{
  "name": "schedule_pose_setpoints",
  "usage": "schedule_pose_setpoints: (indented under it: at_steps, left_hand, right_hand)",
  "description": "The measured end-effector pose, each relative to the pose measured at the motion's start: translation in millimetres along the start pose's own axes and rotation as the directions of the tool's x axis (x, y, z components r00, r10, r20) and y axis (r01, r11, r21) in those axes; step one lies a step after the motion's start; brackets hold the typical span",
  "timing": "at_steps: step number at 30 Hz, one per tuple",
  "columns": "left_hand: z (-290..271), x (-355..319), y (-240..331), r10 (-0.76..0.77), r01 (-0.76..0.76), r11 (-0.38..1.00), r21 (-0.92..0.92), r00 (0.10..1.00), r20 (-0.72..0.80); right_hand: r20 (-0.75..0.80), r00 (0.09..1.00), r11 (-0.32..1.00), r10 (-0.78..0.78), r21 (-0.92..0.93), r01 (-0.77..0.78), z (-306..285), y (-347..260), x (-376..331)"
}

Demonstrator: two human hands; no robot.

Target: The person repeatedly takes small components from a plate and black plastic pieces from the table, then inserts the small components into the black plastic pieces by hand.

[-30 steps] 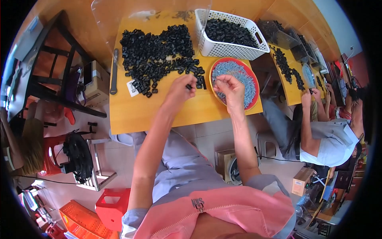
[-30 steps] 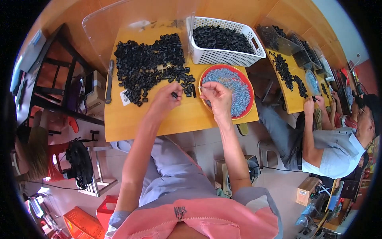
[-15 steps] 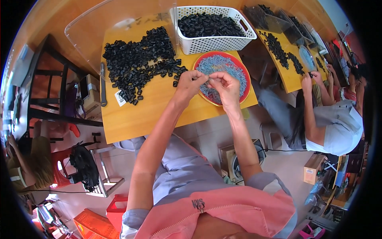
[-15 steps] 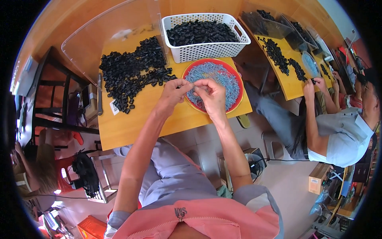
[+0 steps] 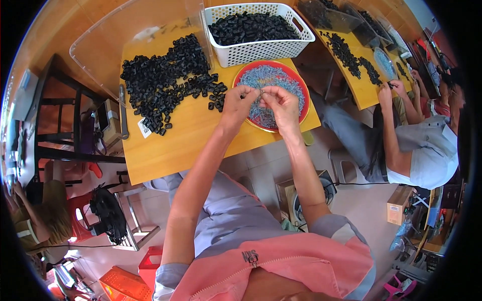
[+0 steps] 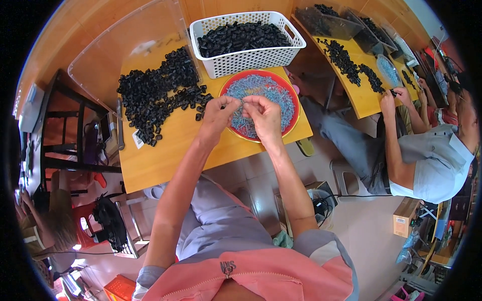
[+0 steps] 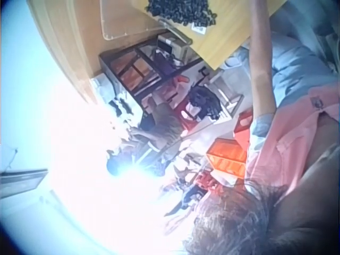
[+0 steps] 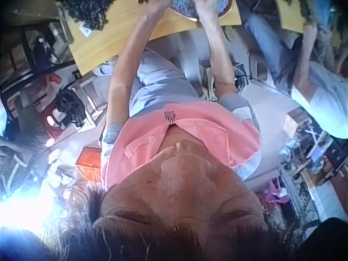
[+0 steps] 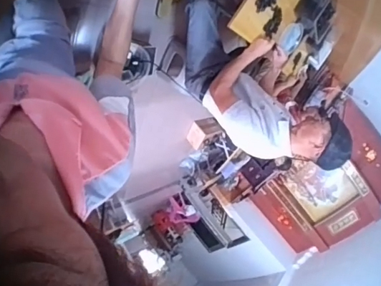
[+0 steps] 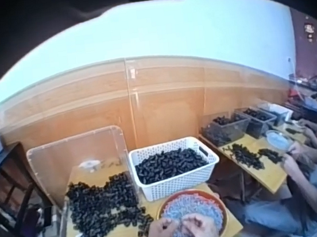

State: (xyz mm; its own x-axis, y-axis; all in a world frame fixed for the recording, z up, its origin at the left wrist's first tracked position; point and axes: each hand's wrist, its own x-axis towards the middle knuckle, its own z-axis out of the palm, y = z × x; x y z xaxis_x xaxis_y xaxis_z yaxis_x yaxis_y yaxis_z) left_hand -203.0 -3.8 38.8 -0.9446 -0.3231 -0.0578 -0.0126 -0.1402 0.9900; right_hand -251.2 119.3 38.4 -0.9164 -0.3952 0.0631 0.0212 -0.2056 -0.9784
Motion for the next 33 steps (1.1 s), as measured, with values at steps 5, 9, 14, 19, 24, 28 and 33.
schedule_pose_setpoints:
  at_steps: [5,9,14,19,24,28,33]
  left_hand:
    - [-2,4,-2,0.002,0.003,0.999,0.053,0.994,-0.106]
    - [-5,8,2,0.179,-0.151,0.919,0.363,0.983,-0.044]
    - [-24,0,15,-0.140,0.139,0.990,0.028,0.989,0.043]
    - [-66,-26,13,-0.162,0.175,0.974,-0.146,0.982,0.099]
    - [-96,-66,2,-0.081,0.084,0.992,-0.098,0.996,0.037]
    - [-112,-89,-18,0.120,-0.115,0.993,0.039,0.979,-0.166]
    - [-122,-104,-37,0.124,-0.124,0.992,0.020,0.933,-0.337]
  right_hand:
    - [-0.052,0.988,0.982,-0.143,-0.134,0.135,-2,6,1]
    - [-0.173,0.974,0.980,-0.148,-0.160,0.120,-16,6,0]
    - [-0.181,0.969,0.979,-0.170,-0.139,0.146,-20,5,-3]
    - [-0.119,0.982,0.986,-0.144,-0.106,0.131,-1,-1,-19]
    - [-0.008,0.998,0.993,-0.067,-0.102,0.066,37,3,-44]
    - [0.174,0.980,0.982,-0.096,-0.147,0.122,77,30,-54]
    - [0.196,0.979,0.997,-0.052,-0.051,0.063,119,64,-54]
